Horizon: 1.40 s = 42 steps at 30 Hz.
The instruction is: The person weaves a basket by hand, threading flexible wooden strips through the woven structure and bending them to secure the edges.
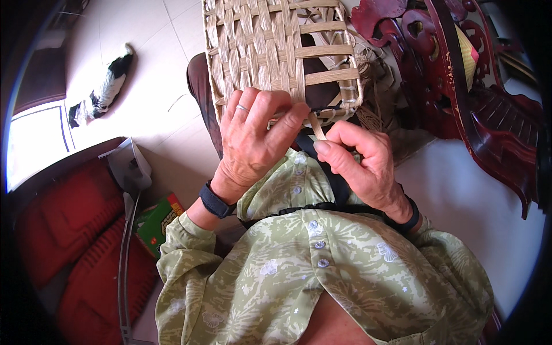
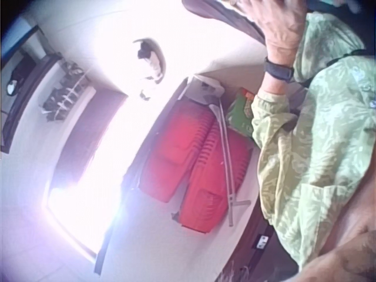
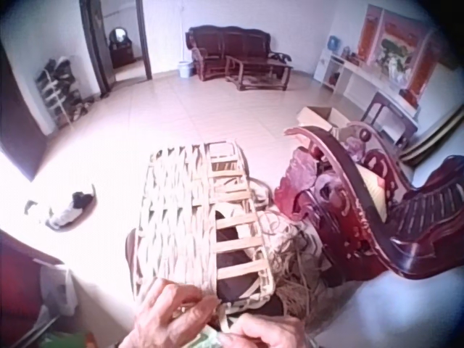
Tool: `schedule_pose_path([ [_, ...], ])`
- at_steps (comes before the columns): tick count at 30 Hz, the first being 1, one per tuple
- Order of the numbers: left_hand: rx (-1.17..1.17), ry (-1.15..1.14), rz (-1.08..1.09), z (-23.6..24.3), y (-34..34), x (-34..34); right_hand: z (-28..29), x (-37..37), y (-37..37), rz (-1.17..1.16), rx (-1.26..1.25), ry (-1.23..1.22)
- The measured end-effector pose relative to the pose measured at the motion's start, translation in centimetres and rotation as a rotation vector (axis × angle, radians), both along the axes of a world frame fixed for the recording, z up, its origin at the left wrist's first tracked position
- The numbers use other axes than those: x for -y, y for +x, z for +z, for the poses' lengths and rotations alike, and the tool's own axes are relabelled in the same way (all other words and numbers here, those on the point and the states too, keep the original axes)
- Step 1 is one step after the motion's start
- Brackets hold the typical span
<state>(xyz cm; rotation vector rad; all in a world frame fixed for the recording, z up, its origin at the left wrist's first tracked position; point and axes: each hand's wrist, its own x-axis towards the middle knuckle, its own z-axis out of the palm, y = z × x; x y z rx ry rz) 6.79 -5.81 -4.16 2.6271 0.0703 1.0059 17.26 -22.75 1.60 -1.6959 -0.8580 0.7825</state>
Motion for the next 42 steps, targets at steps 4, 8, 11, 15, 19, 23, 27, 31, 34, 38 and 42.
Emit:
schedule_pose_path([
  [4,0.003,-0.026,0.001,0.4,0.2,0.6,0.2,0.1,0.2,0.016,0.019,-0.001],
  [8,0.053,0.003,0.051,-0.8,0.2,0.7,0.5,0.3,0.5,0.044,0.12,-0.008],
  [11,0.019,0.016,0.057,-0.6,0.1,0.8,0.8,0.0,0.2,0.067,0.287,0.002],
  [15,0.0,0.048,0.037,-0.2,0.2,0.6,1.2,-0.2,0.6,0.139,0.547,0.001],
  [19,0.04,0.022,0.039,-0.7,0.6,0.5,0.8,-0.6,1.1,-0.031,0.818,0.002],
  [23,-0.001,-0.059,0.048,-0.2,0.7,0.8,1.2,-0.9,4.4,0.123,1.132,0.064],
  [27,-0.009,-0.094,0.064,-0.2,0.7,1.1,1.5,-2.5,6.6,0.203,1.174,0.121],
  [31,-0.001,-0.118,0.087,-0.5,0.7,1.0,0.1,-4.3,7.7,0.211,1.157,0.141],
  [34,0.014,-0.131,0.094,-0.8,0.7,1.0,-0.8,-4.9,7.8,0.202,1.152,0.158],
  [38,-0.005,-0.131,0.084,-0.5,0.8,0.9,-1.4,-5.4,7.7,0.172,1.096,0.159],
  [42,0.023,-0.091,0.056,-0.6,0.9,0.8,-1.5,-5.8,7.9,0.171,1.022,0.155],
])
